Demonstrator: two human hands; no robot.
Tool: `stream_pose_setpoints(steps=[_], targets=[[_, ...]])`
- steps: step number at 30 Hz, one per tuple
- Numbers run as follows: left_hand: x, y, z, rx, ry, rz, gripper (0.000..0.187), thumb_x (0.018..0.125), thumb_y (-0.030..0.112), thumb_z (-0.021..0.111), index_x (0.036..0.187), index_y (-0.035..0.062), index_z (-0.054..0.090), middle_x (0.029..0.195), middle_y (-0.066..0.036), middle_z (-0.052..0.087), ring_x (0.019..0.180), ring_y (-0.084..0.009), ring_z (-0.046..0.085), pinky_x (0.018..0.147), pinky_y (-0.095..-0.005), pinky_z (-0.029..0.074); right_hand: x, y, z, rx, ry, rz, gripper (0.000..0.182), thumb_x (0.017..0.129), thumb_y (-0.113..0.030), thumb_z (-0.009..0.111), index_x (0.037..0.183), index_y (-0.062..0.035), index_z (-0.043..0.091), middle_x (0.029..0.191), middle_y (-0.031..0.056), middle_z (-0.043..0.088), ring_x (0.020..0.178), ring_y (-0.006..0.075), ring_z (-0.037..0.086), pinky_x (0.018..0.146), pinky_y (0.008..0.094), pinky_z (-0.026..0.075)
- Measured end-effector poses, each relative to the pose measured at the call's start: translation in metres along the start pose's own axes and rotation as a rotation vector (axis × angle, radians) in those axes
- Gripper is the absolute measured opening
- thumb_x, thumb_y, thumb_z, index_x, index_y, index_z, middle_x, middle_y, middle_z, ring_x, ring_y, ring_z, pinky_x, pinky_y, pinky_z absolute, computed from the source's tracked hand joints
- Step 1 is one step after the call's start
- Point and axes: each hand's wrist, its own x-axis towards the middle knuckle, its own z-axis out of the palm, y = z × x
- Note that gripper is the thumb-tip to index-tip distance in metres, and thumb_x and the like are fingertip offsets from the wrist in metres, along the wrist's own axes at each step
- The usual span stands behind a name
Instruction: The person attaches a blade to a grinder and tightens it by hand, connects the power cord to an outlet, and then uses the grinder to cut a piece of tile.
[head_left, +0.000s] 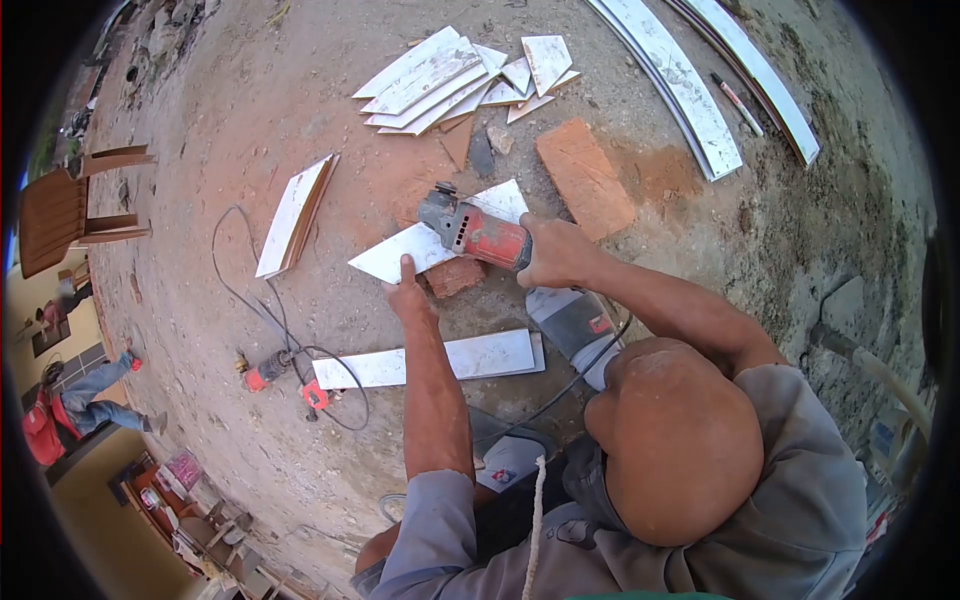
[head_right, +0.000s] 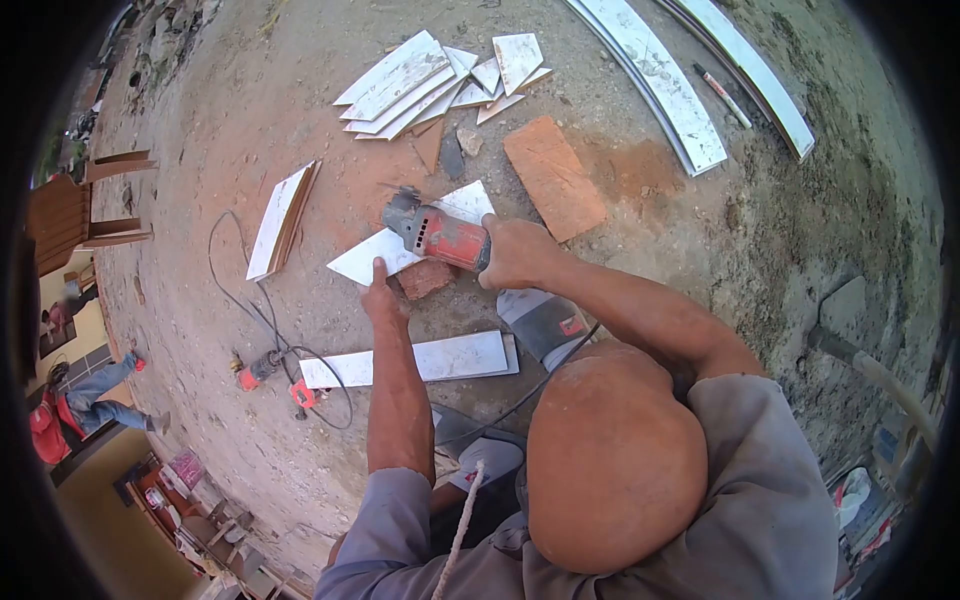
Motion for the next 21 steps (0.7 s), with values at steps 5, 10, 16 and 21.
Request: stream_pose_setpoints(steps=[5,10,16,21], targets=[[0.002,-0.003,-0.002,-0.013,-0.041,0.046,0.043,0.092,0.014,0.064,0.127,-0.0045,0.047,0.116,-0.014,0.061,0.102,-0.0271,0.063,0.088,-0.0409,0.052,0.003,0.001,-0.001,0.006,0.0,0.001,0.065,0.061,-0.026,0.071,0.115,0.0066,0.052,0.094,0.0287,0.066,0.092,0.0421,0.065,0.083,0.0463,0.052],[0.0,-0.002,-0.003,-0.01,-0.035,0.028,0.056,0.087,0.013,0.07,0.131,-0.0083,0.043,0.124,-0.018,0.056,0.108,-0.0257,0.058,0.095,-0.0389,0.045,0.002,0.0,-0.002,0.017,-0.009,0.011,0.065,0.061,-0.026,0.071,0.115,0.0065,0.052,0.094,0.0286,0.066,0.092,0.0418,0.065,0.083,0.0462,0.052],[-0.008,0.004,0.005,0.077,0.019,0.132,0.055,0.09,0.011,0.065,0.136,-0.0019,0.038,0.125,-0.016,0.055,0.109,-0.0267,0.058,0.092,-0.0398,0.049,0.005,0.001,0.001,0.011,0.0,-0.008,0.064,0.061,-0.026,0.071,0.114,0.0061,0.052,0.093,0.0282,0.066,0.092,0.0419,0.065,0.082,0.0463,0.052],[-0.009,0.007,0.005,0.109,0.005,0.201,0.082,0.089,0.003,0.065,0.151,0.0052,0.012,0.137,-0.018,0.044,0.117,-0.0272,0.053,0.099,-0.0407,0.045,0.006,0.001,0.002,-0.011,-0.005,-0.005,0.065,0.061,-0.026,0.071,0.115,0.0062,0.052,0.093,0.0277,0.066,0.091,0.0418,0.065,0.081,0.0463,0.052]])
